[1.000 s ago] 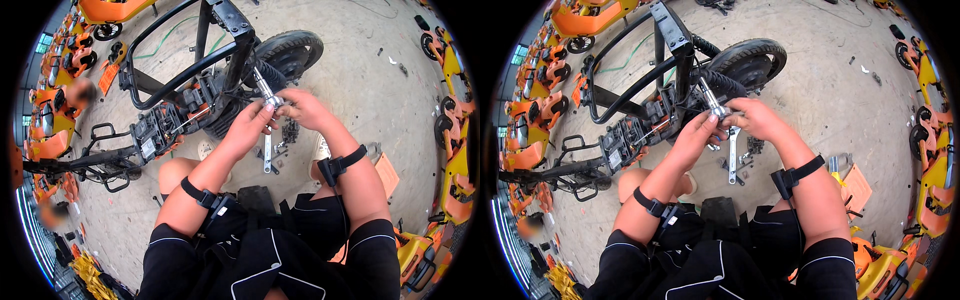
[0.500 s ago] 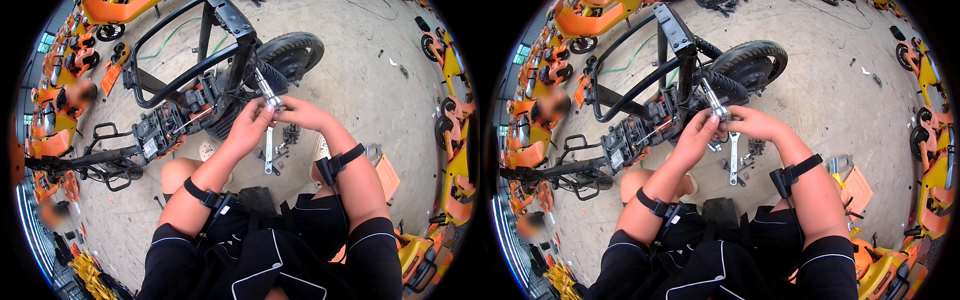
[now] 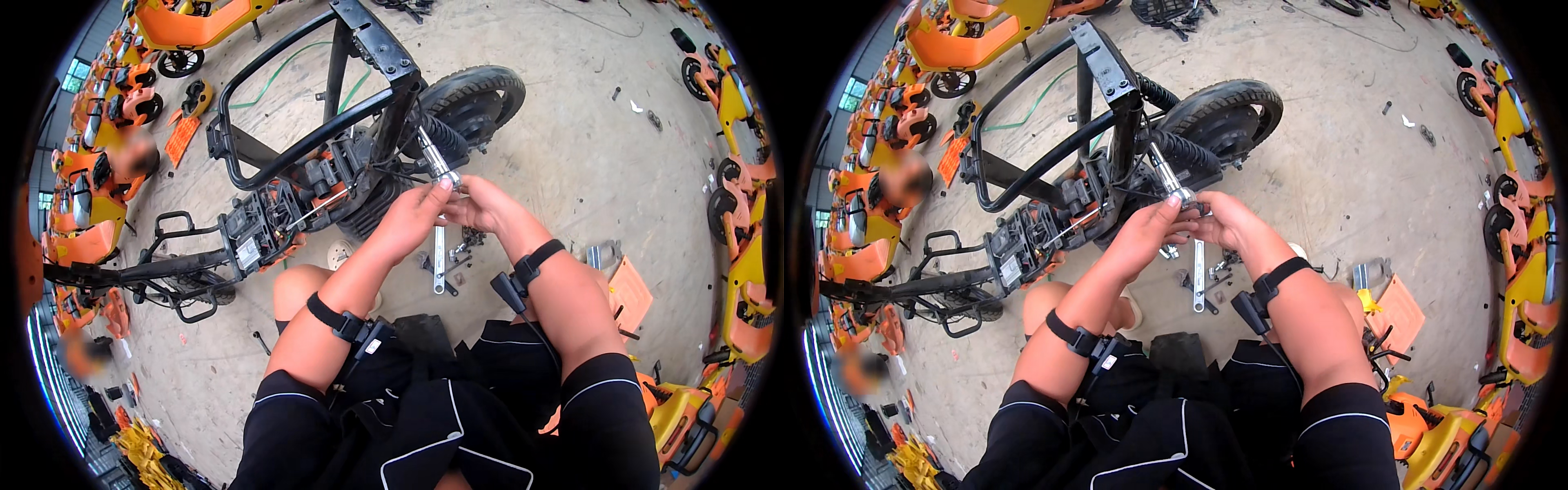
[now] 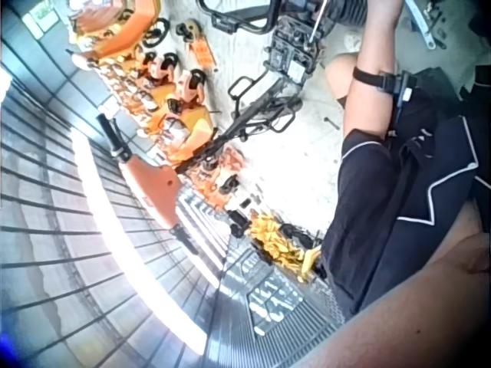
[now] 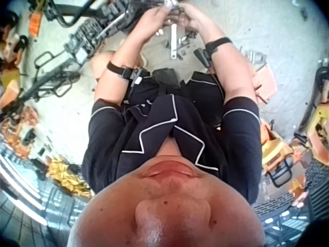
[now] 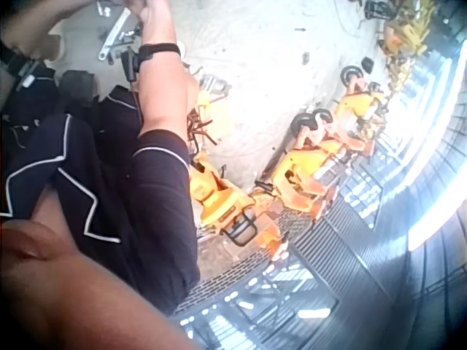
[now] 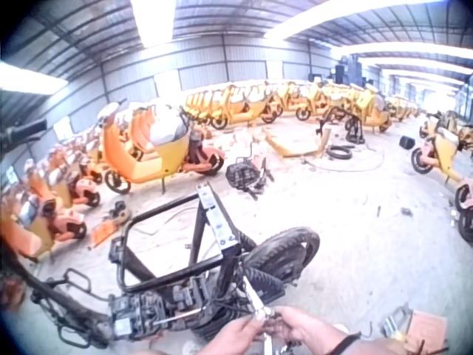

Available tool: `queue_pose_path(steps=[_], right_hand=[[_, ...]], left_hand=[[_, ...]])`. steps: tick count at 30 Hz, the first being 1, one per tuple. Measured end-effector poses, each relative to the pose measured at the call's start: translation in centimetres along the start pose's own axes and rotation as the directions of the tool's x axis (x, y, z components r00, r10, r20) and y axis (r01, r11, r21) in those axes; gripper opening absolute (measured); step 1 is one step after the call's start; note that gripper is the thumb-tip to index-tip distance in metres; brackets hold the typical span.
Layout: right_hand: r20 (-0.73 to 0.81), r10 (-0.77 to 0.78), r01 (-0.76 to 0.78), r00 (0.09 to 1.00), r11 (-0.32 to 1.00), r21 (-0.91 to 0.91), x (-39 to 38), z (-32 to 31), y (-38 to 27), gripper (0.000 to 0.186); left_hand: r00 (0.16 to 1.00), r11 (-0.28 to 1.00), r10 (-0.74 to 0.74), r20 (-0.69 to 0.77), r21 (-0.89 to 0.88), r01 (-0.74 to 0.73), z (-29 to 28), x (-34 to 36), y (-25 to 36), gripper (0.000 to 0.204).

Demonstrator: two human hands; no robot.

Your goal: The person works on the rear shock absorber of a scooter frame using a socket wrench and a small tool. They tighten a bolt on the shock mount, then move to pick up other tools and parts from the floor before returning to work on the same area.

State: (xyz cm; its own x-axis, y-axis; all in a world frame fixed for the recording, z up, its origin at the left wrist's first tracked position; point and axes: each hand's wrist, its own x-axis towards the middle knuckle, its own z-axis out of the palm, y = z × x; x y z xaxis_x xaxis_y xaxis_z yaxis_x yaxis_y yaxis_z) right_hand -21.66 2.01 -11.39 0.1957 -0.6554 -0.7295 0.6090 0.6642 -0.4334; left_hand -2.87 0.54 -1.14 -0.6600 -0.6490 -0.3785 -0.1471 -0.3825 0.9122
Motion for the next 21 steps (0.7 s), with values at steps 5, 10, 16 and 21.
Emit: queue_pose_path(steps=[5,10,16,21], right_hand=[[-0.024,-0.058,0.060,0.998,0.993,0.103,-0.2,1.7,-1.5,0.016],[-0.169,0.005,0.024,0.986,0.985,0.168,1.1,1.1,-1.1,0.012],[-0.297,0.048,-0.016,0.954,0.994,0.108,6.3,-3.4,0.2,0.010],[-0.081,-0.084,0.100,0.993,0.970,0.220,4.1,1.2,-0.1,0.022]], left_hand=[[1.000,0.993,0.028,0.010,-0.115,-0.027,0.1,0.5,-0.6,0.060],[0.998,0.990,0.061,-0.029,-0.124,-0.064,0.3,0.6,-0.5,0.051],[0.957,0.894,0.194,-0.215,0.440,-0.082,1.2,1.3,1.4,0.046],[0.945,0.988,0.150,-0.290,-0.001,-0.157,1.7,2.2,0.5,0.057]])
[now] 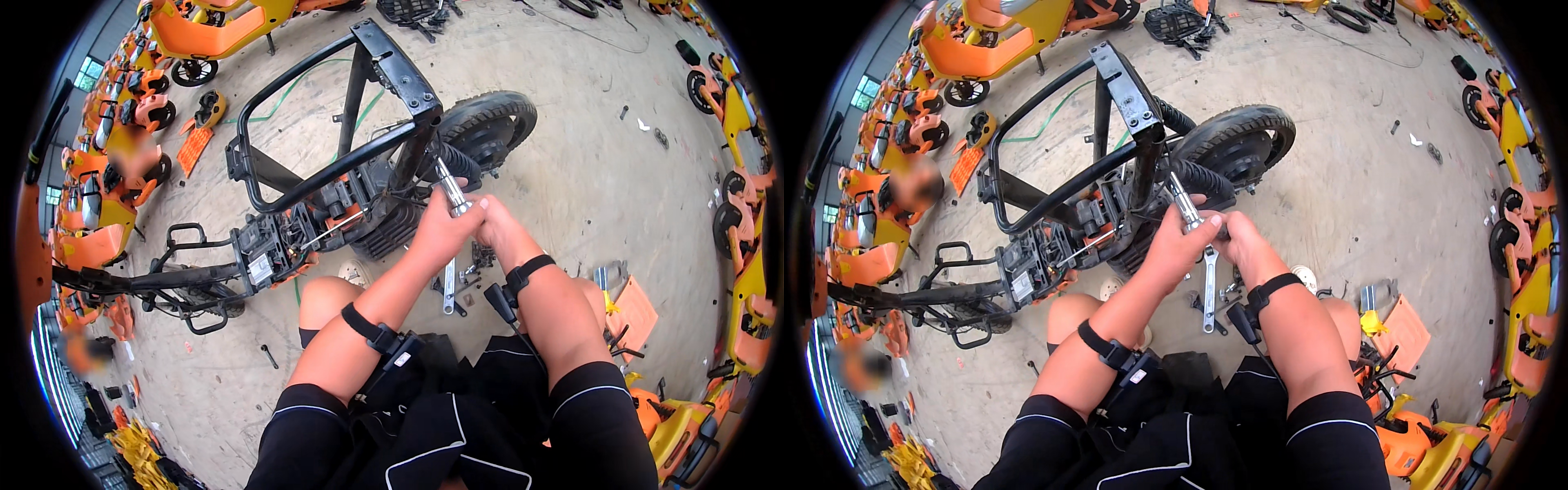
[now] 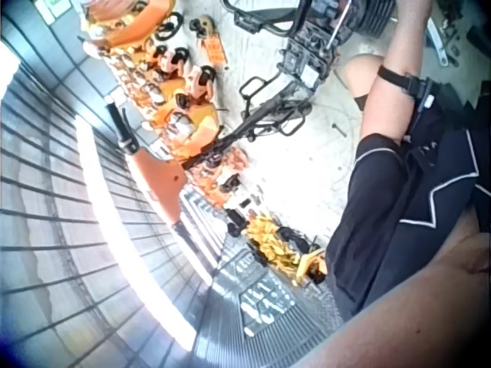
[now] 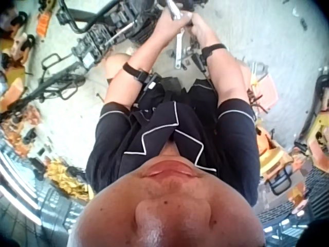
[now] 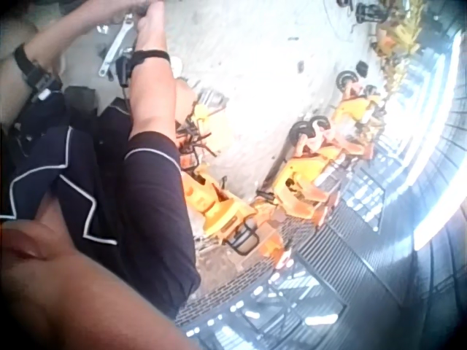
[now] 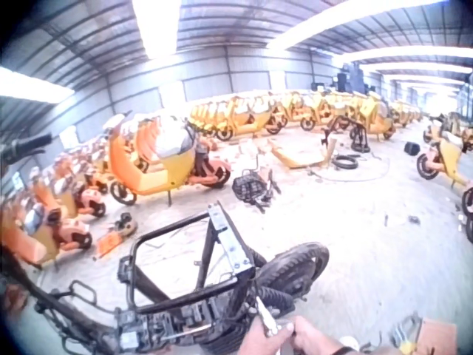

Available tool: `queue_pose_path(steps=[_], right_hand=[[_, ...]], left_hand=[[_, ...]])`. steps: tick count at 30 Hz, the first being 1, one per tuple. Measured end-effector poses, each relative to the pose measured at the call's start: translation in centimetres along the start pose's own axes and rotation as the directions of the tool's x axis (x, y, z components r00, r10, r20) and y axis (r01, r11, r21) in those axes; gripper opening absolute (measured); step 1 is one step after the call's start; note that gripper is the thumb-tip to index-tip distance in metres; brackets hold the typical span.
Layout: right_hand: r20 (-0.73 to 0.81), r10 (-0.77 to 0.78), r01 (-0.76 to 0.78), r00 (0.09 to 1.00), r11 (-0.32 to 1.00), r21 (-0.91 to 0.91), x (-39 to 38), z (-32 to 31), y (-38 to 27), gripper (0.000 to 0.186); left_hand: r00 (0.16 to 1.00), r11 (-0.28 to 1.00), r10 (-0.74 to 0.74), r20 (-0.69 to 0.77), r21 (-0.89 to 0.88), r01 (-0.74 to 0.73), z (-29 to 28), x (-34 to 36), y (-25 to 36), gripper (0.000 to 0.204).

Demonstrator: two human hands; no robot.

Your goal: The person works on the rear shock absorber of a scooter frame using a socket wrench and a small tool. They tighten a bolt on the shock mount, then move to pick up other tools and parts from the floor before returning to work on the same area.

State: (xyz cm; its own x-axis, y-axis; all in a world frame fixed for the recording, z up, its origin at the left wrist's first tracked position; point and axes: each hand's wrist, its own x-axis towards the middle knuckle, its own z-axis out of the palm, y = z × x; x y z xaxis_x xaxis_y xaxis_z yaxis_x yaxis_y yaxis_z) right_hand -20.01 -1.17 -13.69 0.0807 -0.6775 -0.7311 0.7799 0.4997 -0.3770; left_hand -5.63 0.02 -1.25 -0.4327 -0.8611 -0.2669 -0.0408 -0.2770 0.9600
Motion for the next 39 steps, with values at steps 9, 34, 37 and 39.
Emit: queue_pose_path(steps=[9,34,37,39], right_hand=[[-0.088,0.074,-0.044,0.993,0.950,0.309,6.4,-6.3,0.6,0.002],[-0.023,-0.063,0.063,0.998,0.998,-0.001,1.1,-5.1,1.0,0.027],[0.028,-0.040,0.040,0.999,0.999,-0.019,0.4,-4.2,0.6,0.030],[0.019,-0.067,0.069,0.998,0.993,-0.098,0.7,-4.9,0.5,0.032]], left_hand=[[0.997,0.987,0.065,0.035,-0.147,-0.059,1.2,1.0,-1.0,0.049],[0.995,0.978,0.076,0.070,-0.199,-0.060,1.0,1.0,-1.3,0.050],[0.995,0.973,0.060,0.078,-0.228,-0.041,0.8,1.0,-1.4,0.050],[0.994,0.974,0.045,0.096,-0.227,-0.022,1.0,1.1,-1.4,0.050]])
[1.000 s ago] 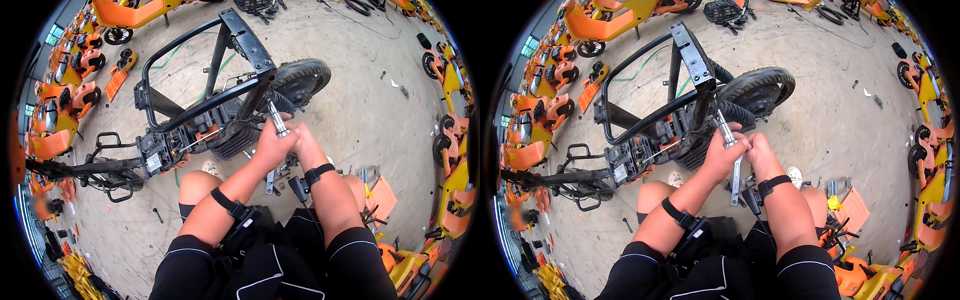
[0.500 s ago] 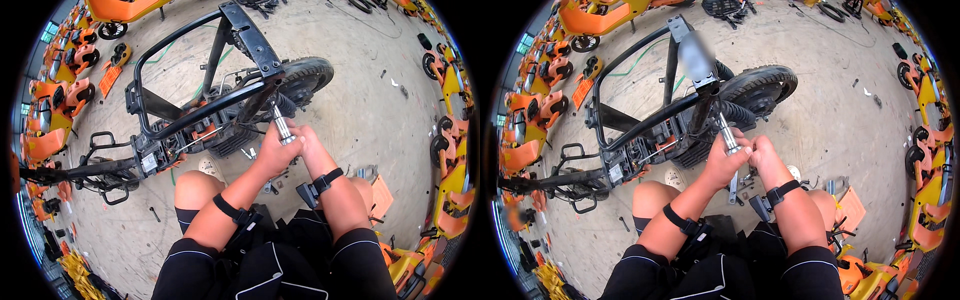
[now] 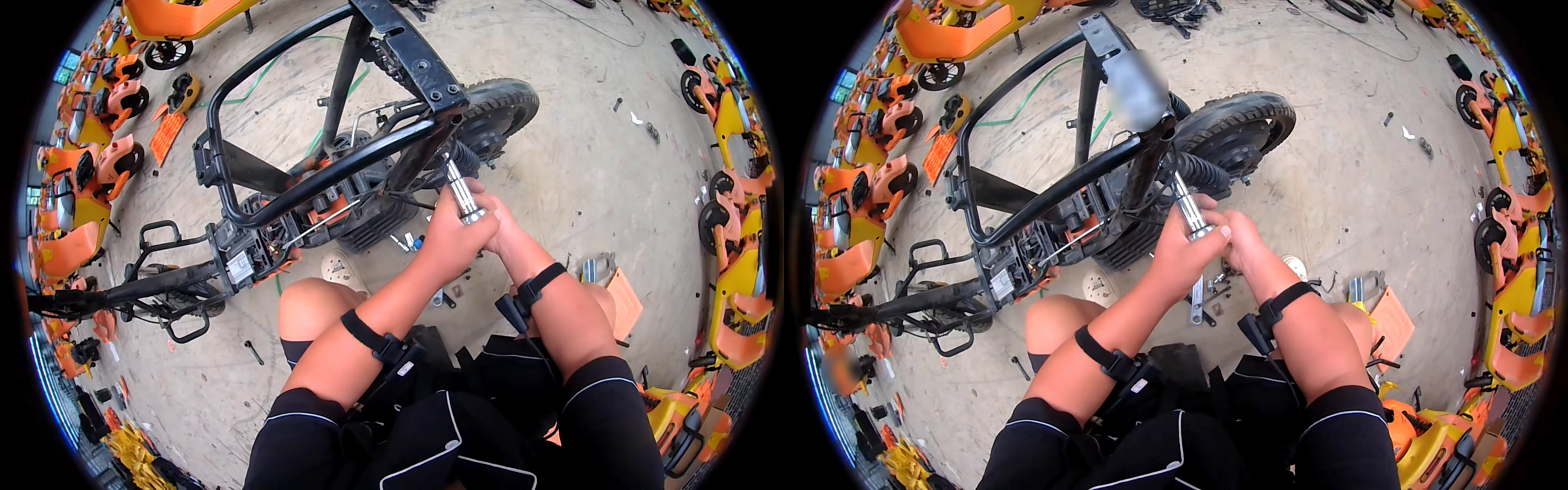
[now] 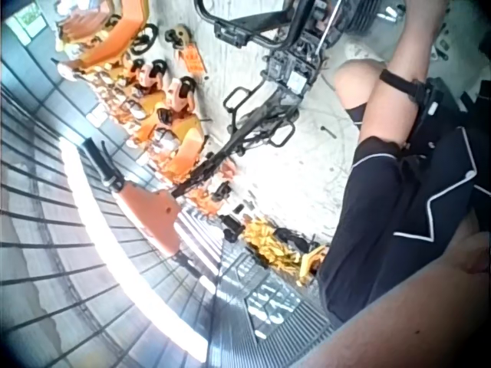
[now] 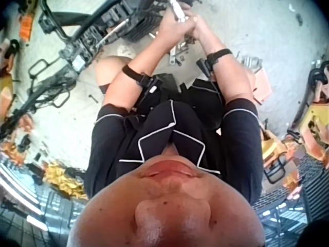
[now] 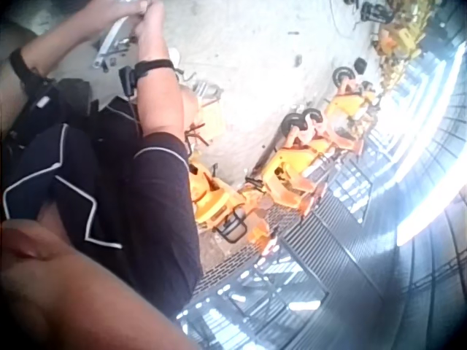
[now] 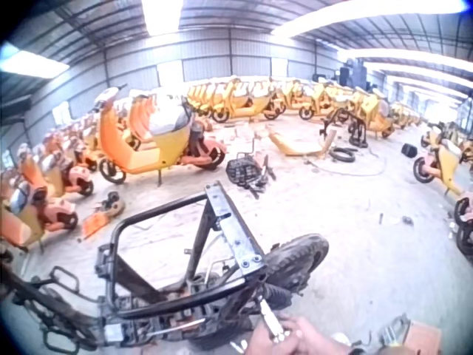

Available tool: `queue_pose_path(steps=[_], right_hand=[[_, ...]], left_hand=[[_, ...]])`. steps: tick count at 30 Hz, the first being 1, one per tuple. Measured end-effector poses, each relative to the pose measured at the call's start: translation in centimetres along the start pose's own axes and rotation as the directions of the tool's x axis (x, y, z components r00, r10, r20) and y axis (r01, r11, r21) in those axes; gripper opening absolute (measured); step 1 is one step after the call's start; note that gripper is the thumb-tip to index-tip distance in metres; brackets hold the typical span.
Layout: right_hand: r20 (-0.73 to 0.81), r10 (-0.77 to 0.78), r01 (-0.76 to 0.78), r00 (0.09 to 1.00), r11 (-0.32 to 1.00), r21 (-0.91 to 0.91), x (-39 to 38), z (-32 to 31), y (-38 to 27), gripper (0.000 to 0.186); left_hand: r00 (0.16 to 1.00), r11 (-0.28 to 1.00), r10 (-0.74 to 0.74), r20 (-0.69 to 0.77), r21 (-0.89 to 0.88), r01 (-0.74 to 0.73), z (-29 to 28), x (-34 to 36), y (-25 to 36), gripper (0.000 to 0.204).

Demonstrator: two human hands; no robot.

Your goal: The person works on the rear shock absorber of a scooter frame using a socket wrench and a small tool. They tighten a bolt on the shock mount, then move to pick up other tools and parts from the floor before returning to work on the same area.

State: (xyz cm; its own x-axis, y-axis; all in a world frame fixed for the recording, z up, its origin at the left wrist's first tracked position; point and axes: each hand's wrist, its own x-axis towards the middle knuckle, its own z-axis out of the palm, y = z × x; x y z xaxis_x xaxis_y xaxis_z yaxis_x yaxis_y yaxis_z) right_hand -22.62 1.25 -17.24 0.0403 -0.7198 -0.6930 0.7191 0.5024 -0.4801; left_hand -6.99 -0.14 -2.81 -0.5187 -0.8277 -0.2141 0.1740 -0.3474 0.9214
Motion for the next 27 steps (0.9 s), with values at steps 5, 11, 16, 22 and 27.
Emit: queue_pose_path(steps=[5,11,16,22,27], right_hand=[[-0.134,-0.151,0.027,0.980,0.757,-0.653,-4.3,5.3,-2.4,0.035],[0.119,-0.417,0.277,0.901,0.343,-0.898,-3.5,2.4,-0.8,0.026],[0.335,-0.164,0.341,0.928,0.011,-0.940,-9.2,7.0,-4.5,0.037],[0.440,-0.196,0.480,0.876,0.275,-0.833,-11.7,8.0,-5.1,0.063],[0.522,-0.393,0.613,0.757,0.149,-0.776,-11.7,7.9,-3.6,0.081]], left_hand=[[0.999,0.999,-0.037,0.028,-0.022,0.037,-0.9,-0.4,1.0,0.049],[0.999,0.994,-0.042,-0.005,0.102,0.042,-0.4,-0.5,1.9,0.048],[0.998,0.997,-0.041,-0.052,0.064,0.044,0.0,-0.8,1.8,0.043],[0.999,0.993,-0.045,-0.007,-0.107,0.044,0.1,-0.7,1.4,0.040],[0.999,0.984,0.030,-0.042,-0.173,-0.037,0.3,-0.7,0.6,0.046]])
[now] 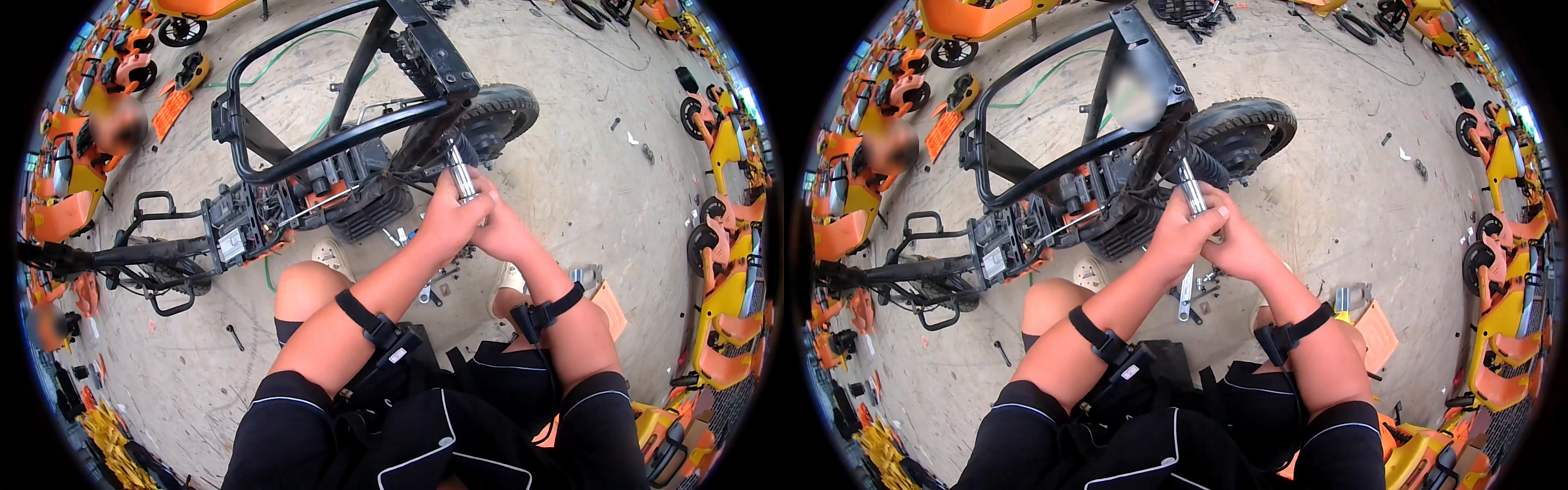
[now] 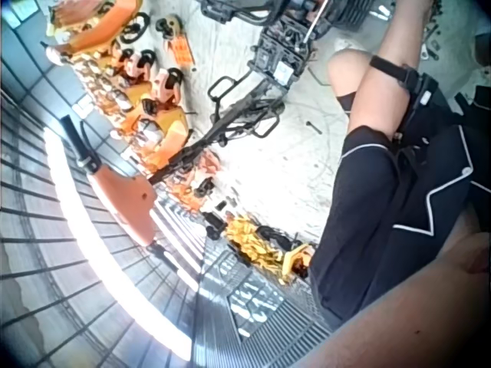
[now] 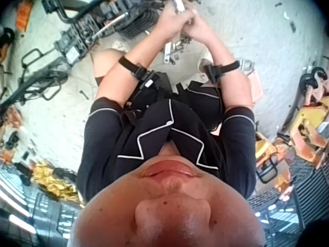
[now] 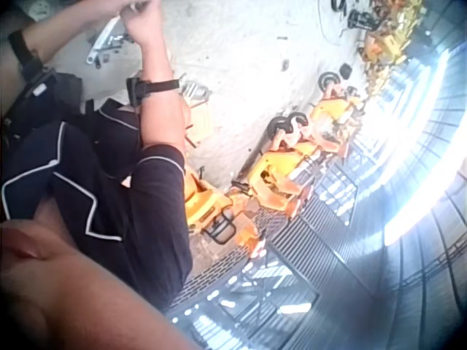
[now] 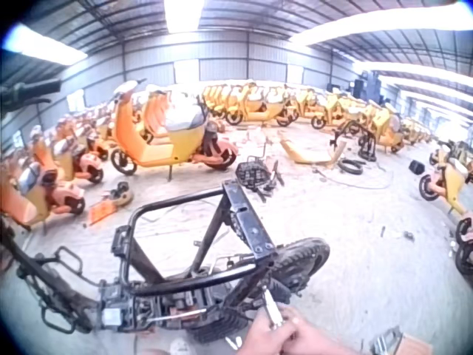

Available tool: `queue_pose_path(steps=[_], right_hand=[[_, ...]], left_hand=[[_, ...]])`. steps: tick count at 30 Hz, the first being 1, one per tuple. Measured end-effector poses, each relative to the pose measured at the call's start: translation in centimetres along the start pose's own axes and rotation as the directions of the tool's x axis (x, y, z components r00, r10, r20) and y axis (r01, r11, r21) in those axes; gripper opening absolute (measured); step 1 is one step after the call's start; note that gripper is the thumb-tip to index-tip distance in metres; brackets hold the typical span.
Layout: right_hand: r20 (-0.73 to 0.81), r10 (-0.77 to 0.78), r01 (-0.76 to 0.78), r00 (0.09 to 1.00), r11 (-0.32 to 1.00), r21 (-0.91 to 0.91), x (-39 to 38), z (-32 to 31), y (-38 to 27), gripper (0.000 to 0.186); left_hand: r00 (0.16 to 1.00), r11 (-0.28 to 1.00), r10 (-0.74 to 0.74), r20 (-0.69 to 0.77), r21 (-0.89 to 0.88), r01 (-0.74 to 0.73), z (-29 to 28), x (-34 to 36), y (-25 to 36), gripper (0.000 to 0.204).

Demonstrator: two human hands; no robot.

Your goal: The person works on the rear shock absorber of a scooter frame using a socket wrench and a small tool. They tighten a bolt on the shock mount, then move to pick up other tools and parts from the floor before returning to work on the same area.

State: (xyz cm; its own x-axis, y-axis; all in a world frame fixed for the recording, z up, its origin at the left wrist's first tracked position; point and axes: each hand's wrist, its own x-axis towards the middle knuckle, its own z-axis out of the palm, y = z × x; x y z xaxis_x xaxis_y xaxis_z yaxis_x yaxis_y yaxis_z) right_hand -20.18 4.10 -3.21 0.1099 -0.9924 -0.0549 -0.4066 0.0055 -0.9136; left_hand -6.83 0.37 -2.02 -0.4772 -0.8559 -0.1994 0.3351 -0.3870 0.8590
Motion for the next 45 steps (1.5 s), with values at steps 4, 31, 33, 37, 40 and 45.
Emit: queue_pose_path(steps=[4,31,33,37,40,45], right_hand=[[-0.149,-0.065,0.059,0.987,0.997,-0.047,-0.4,1.2,0.8,0.082],[-0.244,0.033,-0.001,0.969,0.991,0.131,0.5,1.3,-3.8,0.070],[-0.268,0.020,0.033,0.963,0.981,0.193,0.6,1.8,-3.6,0.069],[-0.283,0.081,-0.002,0.956,0.963,0.271,0.4,2.4,-4.1,0.067],[-0.259,0.117,0.002,0.959,0.908,0.419,0.3,2.7,-3.4,0.065],[-0.252,0.124,0.033,0.960,0.842,0.539,0.3,2.9,-3.5,0.065]], left_hand=[[0.997,0.996,0.067,-0.036,0.064,-0.065,0.4,0.0,-0.2,0.053],[0.998,0.988,0.043,-0.055,0.153,-0.035,-1.7,-1.2,2.1,0.045],[0.999,0.985,0.022,-0.042,0.173,-0.015,-2.1,-1.1,2.5,0.044],[0.999,0.989,-0.009,-0.051,0.149,0.017,-2.5,-1.0,2.4,0.044],[0.998,0.987,0.001,-0.060,0.160,0.009,-2.2,-0.9,2.3,0.043],[0.996,0.915,0.067,-0.066,0.403,-0.035,-3.2,-1.4,1.6,0.041]])
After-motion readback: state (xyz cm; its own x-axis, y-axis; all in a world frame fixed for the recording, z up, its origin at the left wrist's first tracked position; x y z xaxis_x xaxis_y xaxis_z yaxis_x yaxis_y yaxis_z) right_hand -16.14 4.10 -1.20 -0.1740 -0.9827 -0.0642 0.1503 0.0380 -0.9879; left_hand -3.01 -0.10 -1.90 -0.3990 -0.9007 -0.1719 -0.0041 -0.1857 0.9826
